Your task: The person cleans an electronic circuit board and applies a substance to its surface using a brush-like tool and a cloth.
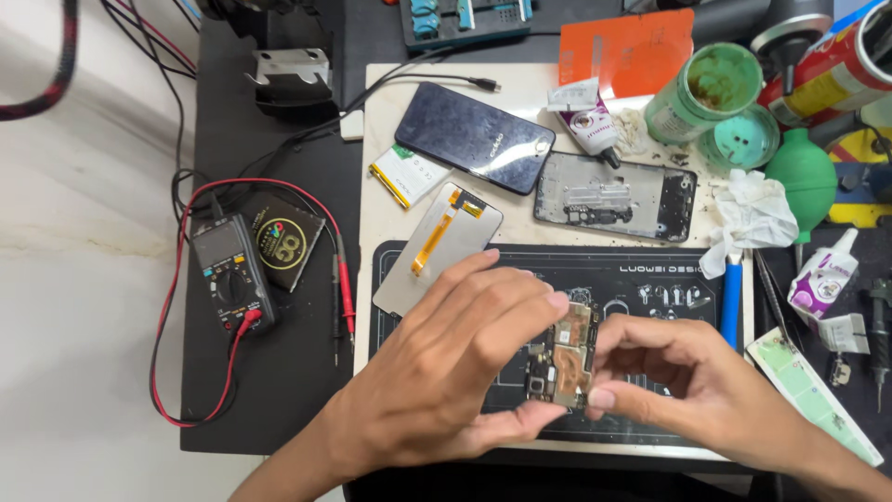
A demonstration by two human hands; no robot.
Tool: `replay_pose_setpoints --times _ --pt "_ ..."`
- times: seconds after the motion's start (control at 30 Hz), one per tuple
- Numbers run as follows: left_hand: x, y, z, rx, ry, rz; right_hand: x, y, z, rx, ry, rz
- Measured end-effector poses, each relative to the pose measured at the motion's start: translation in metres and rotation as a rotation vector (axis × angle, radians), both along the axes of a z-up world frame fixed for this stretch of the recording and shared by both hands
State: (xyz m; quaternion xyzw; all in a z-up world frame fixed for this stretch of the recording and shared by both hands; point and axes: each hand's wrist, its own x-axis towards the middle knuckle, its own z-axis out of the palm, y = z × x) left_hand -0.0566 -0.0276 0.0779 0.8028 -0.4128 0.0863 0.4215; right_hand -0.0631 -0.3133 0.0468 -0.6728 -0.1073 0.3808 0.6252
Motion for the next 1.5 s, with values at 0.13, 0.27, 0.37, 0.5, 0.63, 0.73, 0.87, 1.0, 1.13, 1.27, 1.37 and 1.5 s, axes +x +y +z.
replay_pose_setpoints --times 0.13,0.27,0.37,0.5,0.63,0.73,0.87,1.0,1.13,1.27,1.37,1.5 --pt "-0.007 -0.004 0.001 -0.063 0.001 0.003 -0.009 -0.006 0.006 0.059 0.062 0.007" --pt "-0.011 -0.008 0.005 -0.12 0.007 0.0 -0.02 -0.007 0.007 0.078 0.142 -0.072" --pt "-0.013 -0.008 0.008 -0.121 0.016 -0.021 -0.026 -0.01 0.012 0.134 0.161 -0.045" --pt "-0.017 -0.011 0.008 -0.127 0.023 -0.021 -0.029 -0.014 0.013 0.101 0.229 -0.02" --pt "-0.019 -0.012 0.01 -0.139 0.035 -0.023 -0.032 -0.015 0.012 0.092 0.186 -0.001" --pt "-0.019 -0.012 0.012 -0.141 0.055 -0.04 -0.029 -0.013 0.017 0.095 0.172 -0.001" --pt "-0.015 -0.01 0.012 -0.084 0.124 -0.126 -0.017 -0.016 0.022 0.223 0.145 -0.045" --pt "0.002 -0.015 -0.004 0.017 0.191 -0.167 -0.002 -0.006 -0.001 0.108 0.113 -0.183" --pt "0.018 -0.019 -0.022 0.071 0.205 -0.068 0.012 0.001 -0.022 0.039 0.074 -0.327" --pt "0.022 -0.026 -0.038 0.179 0.227 0.033 0.014 0.004 -0.031 -0.024 0.04 -0.337" --pt "0.022 -0.029 -0.048 0.236 0.182 0.066 0.011 -0.001 -0.023 -0.225 -0.021 -0.266" --pt "0.02 -0.038 -0.061 0.299 0.116 0.086 0.007 -0.022 -0.001 -0.462 -0.209 -0.34"
